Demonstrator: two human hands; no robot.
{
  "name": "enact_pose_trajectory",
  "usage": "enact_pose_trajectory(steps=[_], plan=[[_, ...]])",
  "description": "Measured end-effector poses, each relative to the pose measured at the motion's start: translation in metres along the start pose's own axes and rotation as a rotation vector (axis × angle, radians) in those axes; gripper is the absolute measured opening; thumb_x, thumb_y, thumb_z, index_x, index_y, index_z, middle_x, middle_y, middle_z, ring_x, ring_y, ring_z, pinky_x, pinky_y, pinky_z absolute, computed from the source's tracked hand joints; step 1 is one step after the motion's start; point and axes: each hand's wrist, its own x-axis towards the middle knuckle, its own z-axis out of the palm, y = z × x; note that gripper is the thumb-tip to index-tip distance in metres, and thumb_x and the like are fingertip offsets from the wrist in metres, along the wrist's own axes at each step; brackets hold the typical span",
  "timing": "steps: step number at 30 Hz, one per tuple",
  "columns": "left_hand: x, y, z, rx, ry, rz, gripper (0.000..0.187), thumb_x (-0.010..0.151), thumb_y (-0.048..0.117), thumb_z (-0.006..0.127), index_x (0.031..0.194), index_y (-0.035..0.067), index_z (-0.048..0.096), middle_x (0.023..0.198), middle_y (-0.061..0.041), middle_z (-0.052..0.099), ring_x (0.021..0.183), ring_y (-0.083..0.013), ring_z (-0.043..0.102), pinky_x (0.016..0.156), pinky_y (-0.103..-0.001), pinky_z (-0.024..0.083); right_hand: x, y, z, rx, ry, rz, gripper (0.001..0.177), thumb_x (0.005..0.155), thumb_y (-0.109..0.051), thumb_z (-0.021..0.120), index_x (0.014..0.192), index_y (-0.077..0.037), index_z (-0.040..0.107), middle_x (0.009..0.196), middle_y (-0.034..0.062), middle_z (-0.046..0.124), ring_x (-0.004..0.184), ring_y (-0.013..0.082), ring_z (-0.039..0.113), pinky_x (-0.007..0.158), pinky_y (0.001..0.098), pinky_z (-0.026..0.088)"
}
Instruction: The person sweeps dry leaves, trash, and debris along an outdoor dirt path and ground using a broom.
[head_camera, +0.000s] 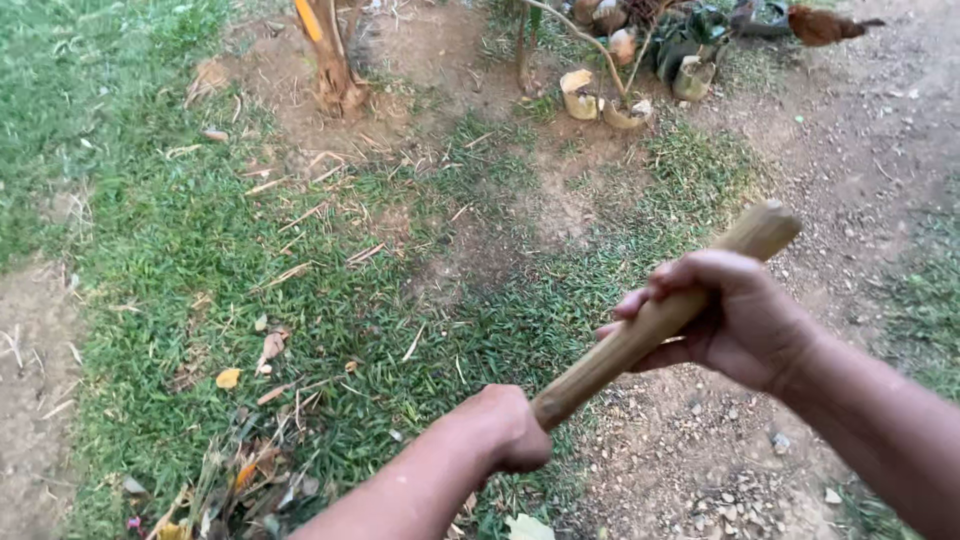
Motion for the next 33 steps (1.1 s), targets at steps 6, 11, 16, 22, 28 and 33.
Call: enact_pose_trajectory(steps=[6,11,16,22,28,33], plan=[[-0.009,0.073,-0.022,0.058,0.225,0.145,0.044,0.084,0.022,0.070,0.120,-0.002,0.068,0.120,-0.023,0.070,0.112,-0.0318,0.071,0.100,-0.040,0.056,-0.018,-0.048,-0.066,0.157,-0.153,-0.267,0.010,0.088,-0.009,0.059,0.080,-0.004,0.063,0.089,0.0211,0.071,0.100,0.0463,0.072,0.084,0.0811,0.058],[0.014,0.117,-0.029,-0.047,0.371,0.270,0.042,0.082,0.020,0.071,0.122,0.006,0.069,0.122,-0.019,0.070,0.113,-0.0302,0.069,0.101,-0.040,0.054,-0.048,-0.073,-0.072,-0.238,-0.047,-0.542,0.015,0.087,-0.008,0.055,0.080,-0.002,0.067,0.090,0.0251,0.075,0.099,0.0431,0.078,0.093,0.0633,0.063],[0.065,0.102,0.007,-0.174,0.321,0.266,0.037,0.082,0.016,0.065,0.118,0.015,0.075,0.116,-0.014,0.075,0.109,-0.0262,0.073,0.098,-0.038,0.056,-0.027,-0.021,-0.068,-0.572,-0.096,-0.574,0.014,0.077,-0.015,0.063,0.076,-0.006,0.074,0.088,0.0139,0.084,0.088,0.0307,0.083,0.087,0.0494,0.066],[0.056,0.032,0.081,-0.002,0.163,-0.013,0.039,0.080,0.022,0.073,0.117,0.008,0.076,0.120,-0.018,0.070,0.115,-0.0290,0.068,0.100,-0.039,0.055,-0.022,0.058,-0.074,-0.022,-0.180,-0.008,0.010,0.075,-0.018,0.067,0.083,-0.012,0.069,0.095,0.0132,0.081,0.096,0.0298,0.077,0.083,0.0539,0.064],[0.037,0.076,0.071,0.088,0.146,-0.031,0.048,0.080,0.022,0.073,0.121,-0.002,0.068,0.123,-0.022,0.070,0.113,-0.0316,0.071,0.100,-0.039,0.057,-0.022,0.030,-0.108,0.066,-0.132,-0.019,0.013,0.072,-0.020,0.066,0.076,-0.008,0.065,0.090,0.0181,0.079,0.092,0.0352,0.078,0.073,0.0585,0.070],[0.037,0.159,0.025,-0.017,0.375,0.110,0.050,0.081,0.021,0.076,0.127,0.004,0.065,0.125,-0.020,0.068,0.115,-0.0309,0.070,0.102,-0.040,0.055,-0.039,-0.055,-0.142,-0.187,-0.145,-0.443,0.009,0.080,-0.007,0.058,0.078,0.001,0.062,0.090,0.0246,0.076,0.090,0.0400,0.079,0.076,0.0525,0.067]])
